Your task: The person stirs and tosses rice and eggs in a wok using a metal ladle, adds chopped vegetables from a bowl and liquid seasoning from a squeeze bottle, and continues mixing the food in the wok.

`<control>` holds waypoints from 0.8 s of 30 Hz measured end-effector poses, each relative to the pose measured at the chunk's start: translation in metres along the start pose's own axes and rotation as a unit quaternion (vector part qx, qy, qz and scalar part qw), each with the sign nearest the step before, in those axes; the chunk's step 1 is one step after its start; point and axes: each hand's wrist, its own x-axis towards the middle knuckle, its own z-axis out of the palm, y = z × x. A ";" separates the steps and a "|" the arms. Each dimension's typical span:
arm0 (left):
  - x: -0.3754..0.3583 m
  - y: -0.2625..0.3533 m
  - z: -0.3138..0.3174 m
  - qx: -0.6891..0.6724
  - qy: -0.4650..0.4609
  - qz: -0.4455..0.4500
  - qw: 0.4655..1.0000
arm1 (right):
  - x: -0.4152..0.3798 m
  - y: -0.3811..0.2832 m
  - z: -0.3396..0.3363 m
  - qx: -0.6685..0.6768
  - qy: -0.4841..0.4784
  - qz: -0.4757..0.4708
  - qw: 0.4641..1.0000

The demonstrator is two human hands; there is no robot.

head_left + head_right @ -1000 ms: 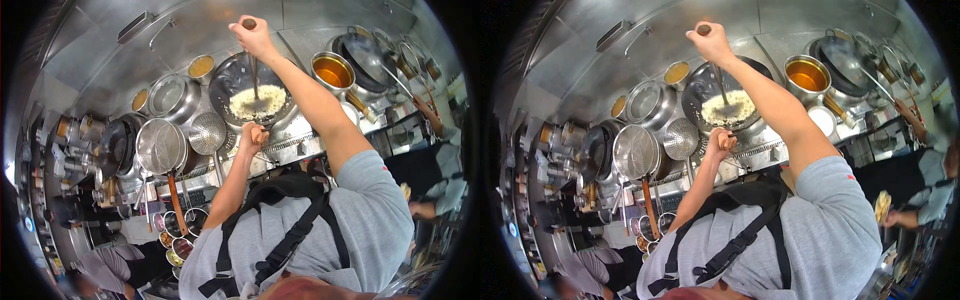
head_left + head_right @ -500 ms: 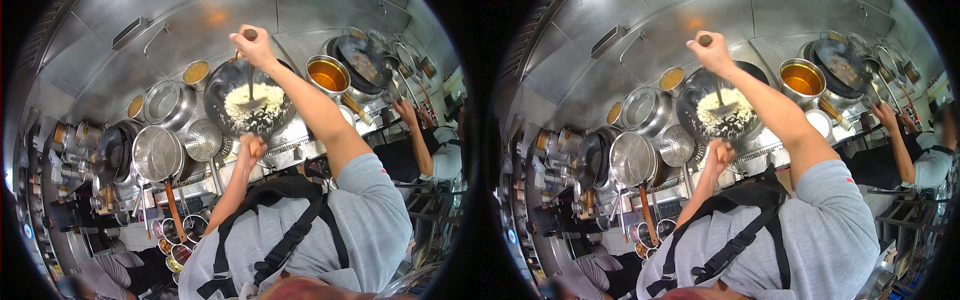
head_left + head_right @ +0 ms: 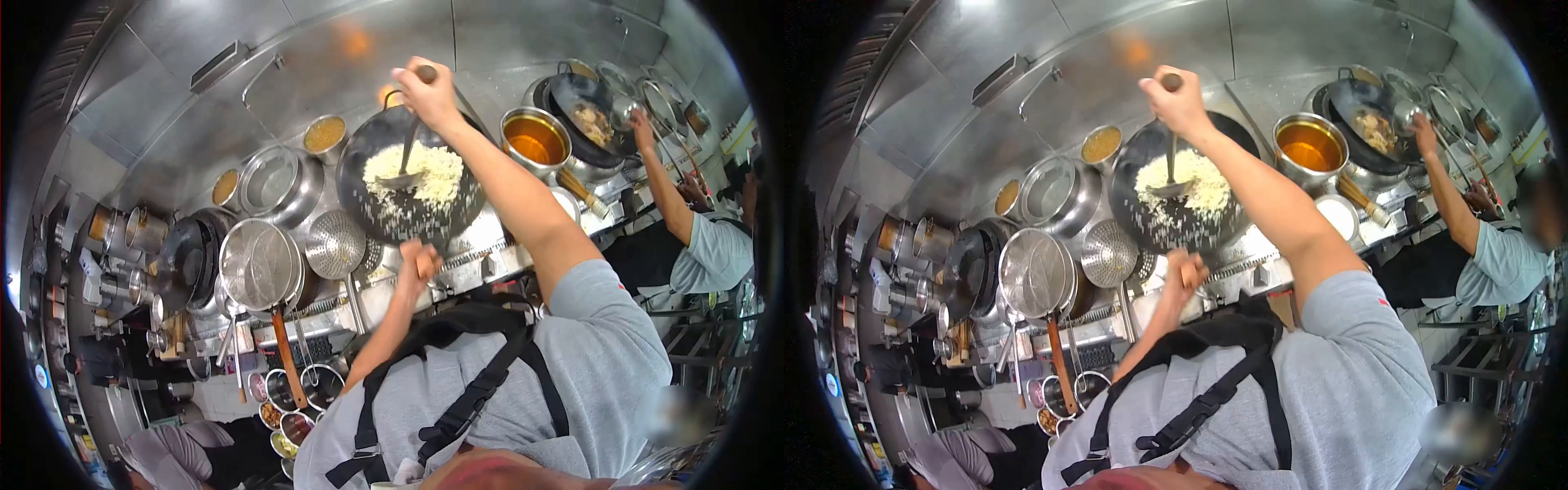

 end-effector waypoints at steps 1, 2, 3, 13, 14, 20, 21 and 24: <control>-0.013 -0.021 -0.014 0.009 0.066 -0.003 0.998 | 0.001 -0.008 -0.012 0.034 -0.004 0.027 0.999; -0.024 -0.039 -0.023 0.013 0.135 -0.007 0.991 | 0.005 -0.024 -0.017 0.065 -0.025 0.019 0.997; -0.028 -0.039 -0.022 0.041 0.128 -0.037 0.990 | 0.008 -0.040 -0.018 0.062 -0.029 0.029 0.997; 0.071 0.034 0.007 -0.024 0.138 -0.027 0.990 | 0.049 -0.194 -0.029 0.054 -0.132 -0.029 0.989; 0.070 0.035 0.007 -0.014 0.138 -0.040 0.989 | 0.049 -0.200 -0.035 0.072 -0.142 -0.035 0.987; 0.076 0.034 0.000 0.012 0.150 -0.038 0.988 | -0.007 0.041 -0.055 0.061 -0.025 0.048 0.997; 0.077 0.032 -0.002 0.003 0.141 -0.022 0.990 | -0.003 0.039 -0.046 0.066 -0.027 0.034 0.997; 0.077 0.033 -0.001 0.003 0.173 -0.042 0.984 | 0.011 0.005 -0.014 0.080 -0.054 -0.008 0.995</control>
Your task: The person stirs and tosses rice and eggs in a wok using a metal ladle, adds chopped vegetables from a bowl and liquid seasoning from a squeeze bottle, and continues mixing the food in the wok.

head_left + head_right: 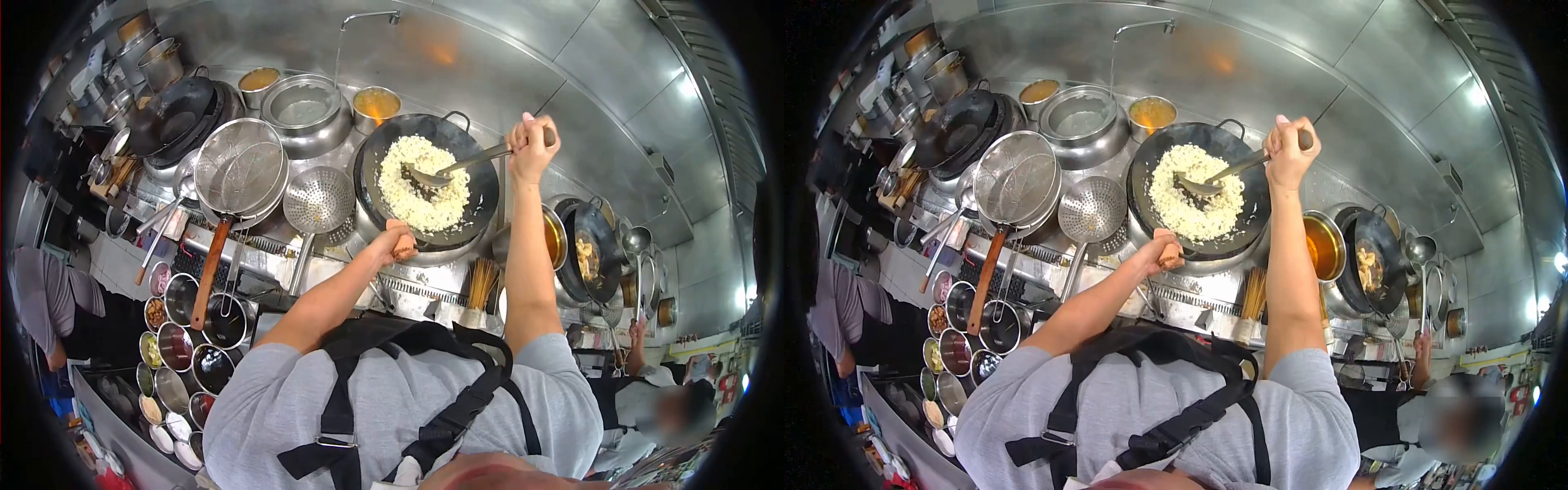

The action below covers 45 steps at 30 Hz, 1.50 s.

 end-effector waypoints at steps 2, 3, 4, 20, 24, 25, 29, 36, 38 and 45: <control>-0.007 0.000 0.001 0.007 -0.032 0.017 0.999 | -0.009 -0.028 0.021 0.005 -0.065 -0.028 0.997; -0.010 0.002 0.004 0.012 -0.035 0.016 0.999 | -0.017 -0.024 0.023 0.013 -0.081 -0.050 0.995; -0.011 0.003 0.006 0.018 -0.038 0.014 0.999 | -0.025 -0.007 0.018 -0.010 -0.105 -0.071 0.992; 0.001 0.010 -0.001 0.040 -0.046 0.024 0.998 | 0.017 0.042 -0.023 -0.052 -0.079 0.099 0.991; -0.013 0.006 0.007 0.053 -0.019 0.012 0.998 | 0.031 -0.043 0.017 -0.068 -0.073 0.119 0.988; -0.008 0.005 0.002 0.048 -0.034 0.019 0.998 | 0.019 -0.061 0.028 -0.078 -0.070 0.105 0.989; -0.011 -0.003 0.007 0.022 0.016 0.019 0.999 | -0.021 0.004 0.008 -0.030 -0.023 0.103 0.994; -0.160 -0.026 0.042 0.030 0.087 0.022 0.995 | 0.023 -0.100 0.020 -0.026 -0.051 0.061 0.997; -0.131 -0.019 0.011 0.031 -0.053 -0.010 0.998 | 0.022 -0.127 0.035 -0.041 -0.067 0.040 0.996; -0.095 -0.039 -0.023 -0.007 -0.074 0.034 0.997 | 0.007 0.002 -0.026 -0.086 0.021 0.016 0.996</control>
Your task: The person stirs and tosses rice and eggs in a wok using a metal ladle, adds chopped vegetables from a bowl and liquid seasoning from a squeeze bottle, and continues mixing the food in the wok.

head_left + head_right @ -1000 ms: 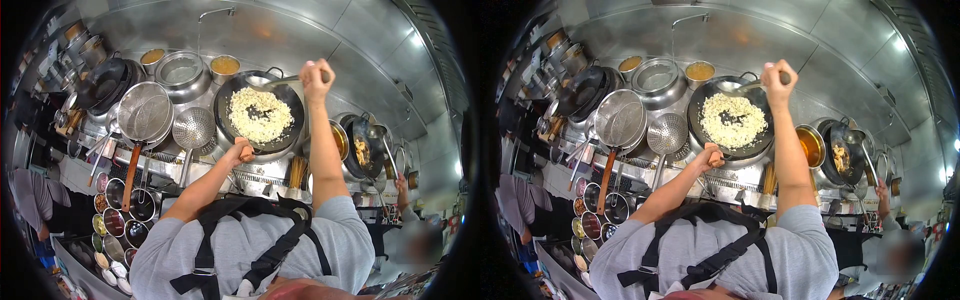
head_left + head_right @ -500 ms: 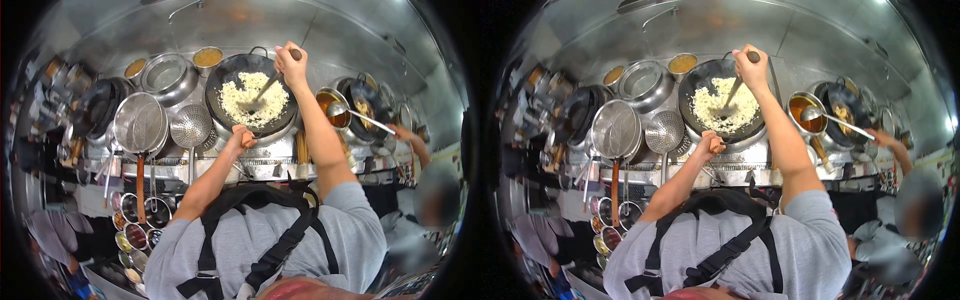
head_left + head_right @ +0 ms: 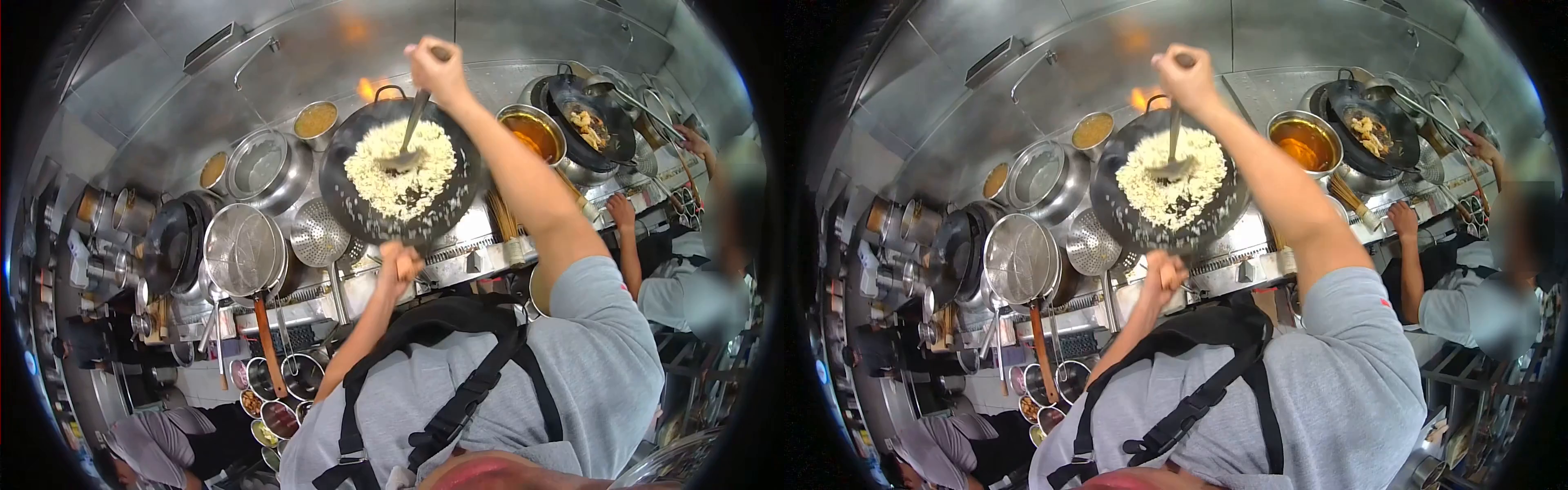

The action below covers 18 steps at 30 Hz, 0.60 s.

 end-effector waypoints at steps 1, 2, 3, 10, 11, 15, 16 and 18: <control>-0.019 -0.013 -0.021 0.064 0.060 -0.072 0.994 | 0.011 -0.027 -0.005 0.049 0.006 0.029 0.998; -0.034 -0.025 -0.043 0.088 0.038 -0.093 0.991 | 0.025 -0.045 -0.010 0.063 -0.010 0.007 0.998; -0.043 -0.036 -0.048 0.113 0.069 -0.048 0.990 | 0.029 -0.076 -0.005 0.090 -0.040 0.015 0.995; 0.027 0.035 0.003 0.058 -0.081 -0.020 0.995 | -0.032 -0.038 0.049 -0.027 -0.002 0.001 1.000; 0.023 0.029 -0.002 0.045 -0.076 0.002 0.996 | -0.030 -0.005 0.038 -0.028 0.007 -0.032 0.999; -0.037 -0.016 -0.047 0.091 0.002 -0.096 0.991 | 0.008 -0.055 -0.004 0.061 -0.001 0.035 0.998; -0.045 -0.031 -0.062 0.149 0.043 -0.053 0.987 | 0.019 -0.082 -0.009 0.076 -0.047 0.029 0.996; -0.056 -0.011 -0.030 0.109 0.030 -0.056 0.992 | 0.033 -0.112 -0.003 0.083 -0.093 0.024 0.992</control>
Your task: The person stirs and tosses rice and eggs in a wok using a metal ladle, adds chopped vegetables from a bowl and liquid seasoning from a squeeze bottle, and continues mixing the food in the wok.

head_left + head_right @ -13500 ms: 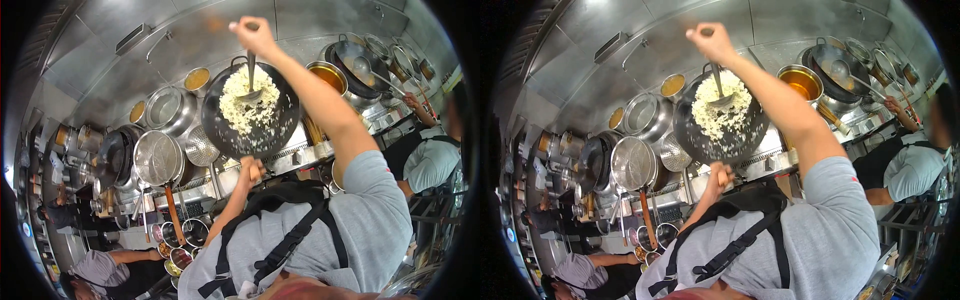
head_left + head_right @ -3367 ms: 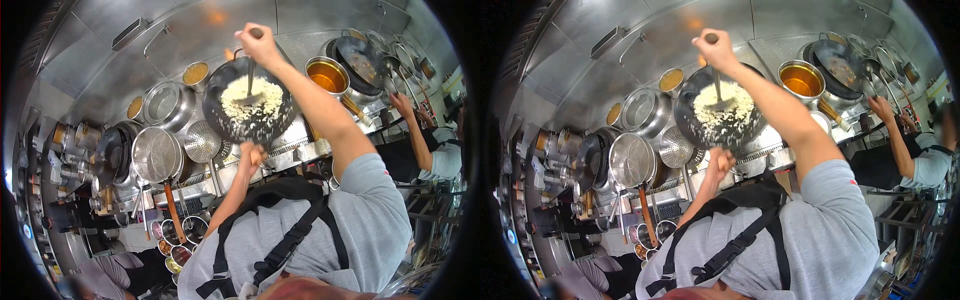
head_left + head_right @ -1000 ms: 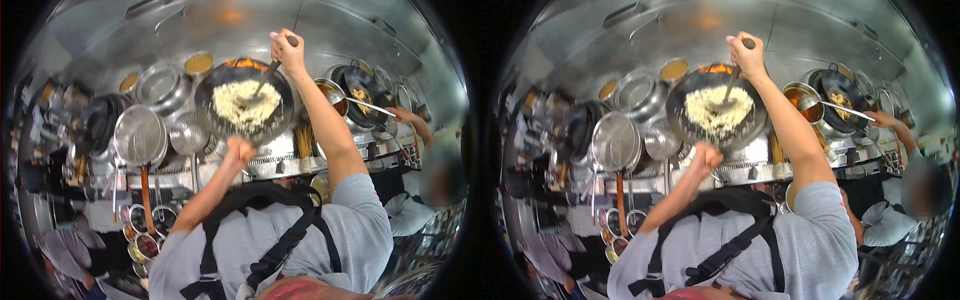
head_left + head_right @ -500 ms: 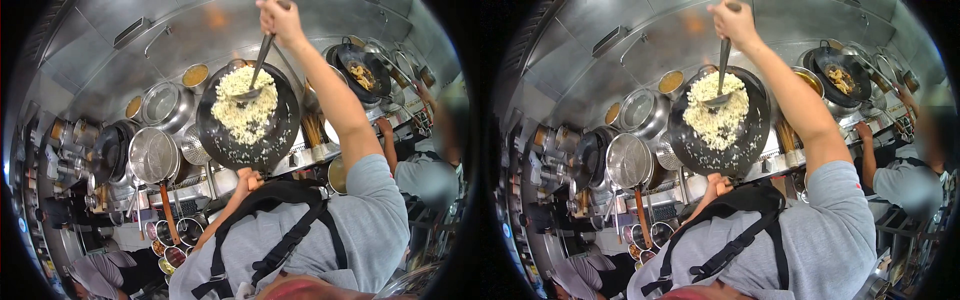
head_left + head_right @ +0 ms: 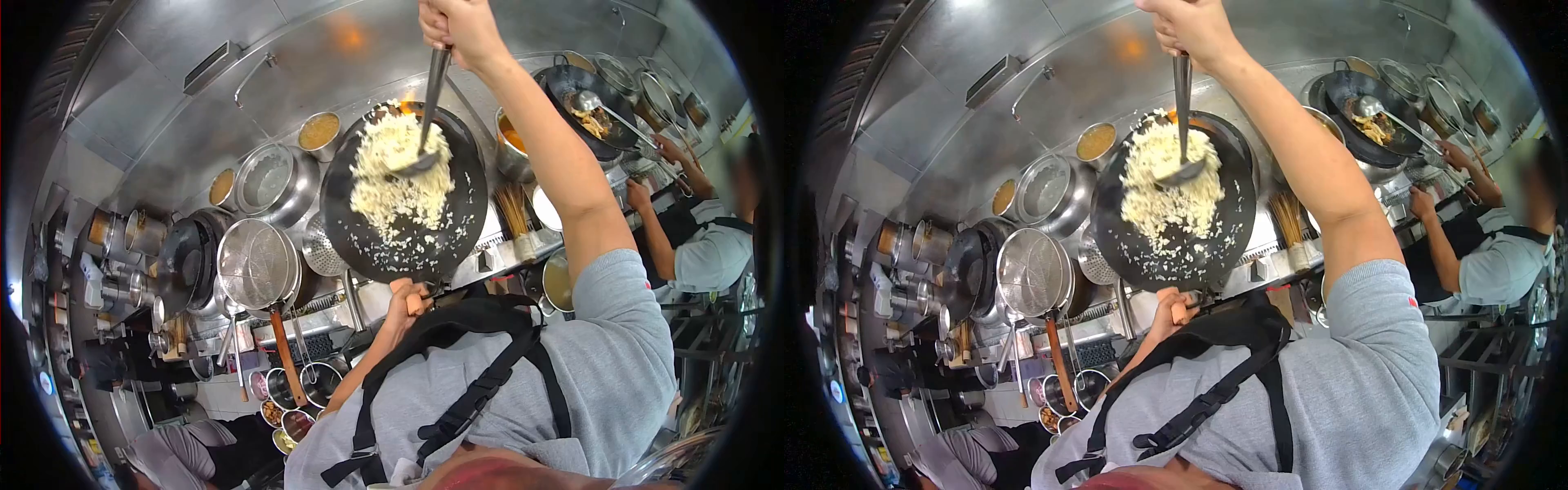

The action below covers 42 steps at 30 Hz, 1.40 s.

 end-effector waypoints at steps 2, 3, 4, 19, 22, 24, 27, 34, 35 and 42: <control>0.017 0.026 0.028 -0.053 0.029 0.047 0.997 | -0.005 -0.004 0.021 -0.017 0.006 0.019 1.000; 0.045 0.041 0.020 -0.042 -0.055 0.045 0.997 | -0.012 0.017 0.029 -0.050 0.032 0.013 0.998; 0.066 0.061 0.026 -0.073 -0.165 0.009 0.983 | -0.023 0.052 0.037 -0.085 0.058 0.005 0.995; 0.065 0.087 0.079 -0.034 0.068 0.005 0.997 | -0.050 0.109 0.049 -0.174 0.101 -0.067 0.977; 0.069 0.024 0.027 -0.072 -0.033 0.065 0.995 | -0.042 0.111 0.005 -0.118 0.127 -0.052 0.984; 0.028 -0.005 0.000 -0.012 0.008 0.013 1.000 | -0.022 0.077 -0.013 -0.068 0.123 -0.053 0.989; 0.015 -0.003 -0.002 0.000 0.008 -0.032 0.999 | 0.007 0.009 -0.004 -0.007 0.063 0.000 0.998; 0.088 0.057 0.047 -0.062 -0.055 0.029 0.996 | -0.051 0.110 0.050 -0.115 0.134 -0.003 0.984; 0.089 0.036 0.032 -0.082 -0.115 0.073 0.987 | -0.052 0.120 0.031 -0.108 0.143 -0.016 0.984; 0.029 0.005 0.031 -0.020 0.025 0.011 0.999 | -0.020 0.037 0.010 -0.030 0.102 0.031 0.994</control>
